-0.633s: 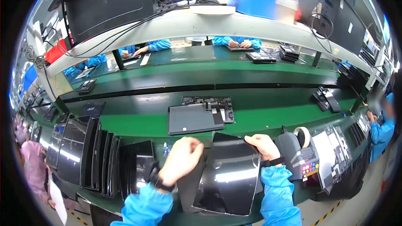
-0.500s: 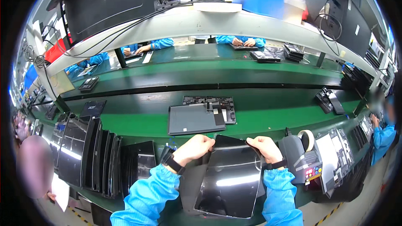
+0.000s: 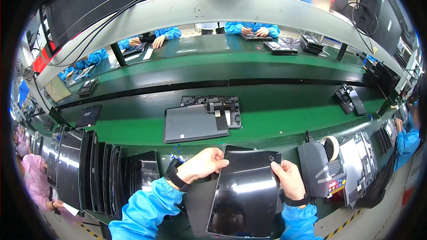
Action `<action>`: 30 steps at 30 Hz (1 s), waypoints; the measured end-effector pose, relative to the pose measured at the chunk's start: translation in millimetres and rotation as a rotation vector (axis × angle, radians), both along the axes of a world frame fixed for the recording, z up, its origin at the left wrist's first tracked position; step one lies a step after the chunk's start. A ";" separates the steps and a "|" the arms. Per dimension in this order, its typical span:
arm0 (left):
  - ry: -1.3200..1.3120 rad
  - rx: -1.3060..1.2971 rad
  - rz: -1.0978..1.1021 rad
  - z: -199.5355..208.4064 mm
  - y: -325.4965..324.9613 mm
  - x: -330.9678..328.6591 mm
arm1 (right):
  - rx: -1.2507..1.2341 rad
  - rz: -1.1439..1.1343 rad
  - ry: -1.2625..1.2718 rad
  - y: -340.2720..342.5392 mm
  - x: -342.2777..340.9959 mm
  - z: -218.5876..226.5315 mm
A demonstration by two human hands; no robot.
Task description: Assembling internal components and screens of tablet computers on a manufacturing line.
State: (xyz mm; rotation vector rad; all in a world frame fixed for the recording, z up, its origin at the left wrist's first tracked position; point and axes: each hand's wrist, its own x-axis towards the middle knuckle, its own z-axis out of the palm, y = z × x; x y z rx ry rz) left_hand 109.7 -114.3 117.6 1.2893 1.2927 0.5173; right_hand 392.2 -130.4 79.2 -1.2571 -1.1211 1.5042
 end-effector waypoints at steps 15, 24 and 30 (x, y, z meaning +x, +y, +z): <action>0.045 -0.017 0.156 3.1 10.9 -11.6 | -0.070 0.147 0.076 3.3 -1.1 2.8; 0.031 0.191 0.038 -11.1 19.5 -9.8 | 0.058 0.071 0.003 -1.9 -9.4 -2.1; -0.024 0.177 -0.143 -20.9 37.0 -24.3 | 0.031 0.110 0.060 1.3 -4.2 -4.9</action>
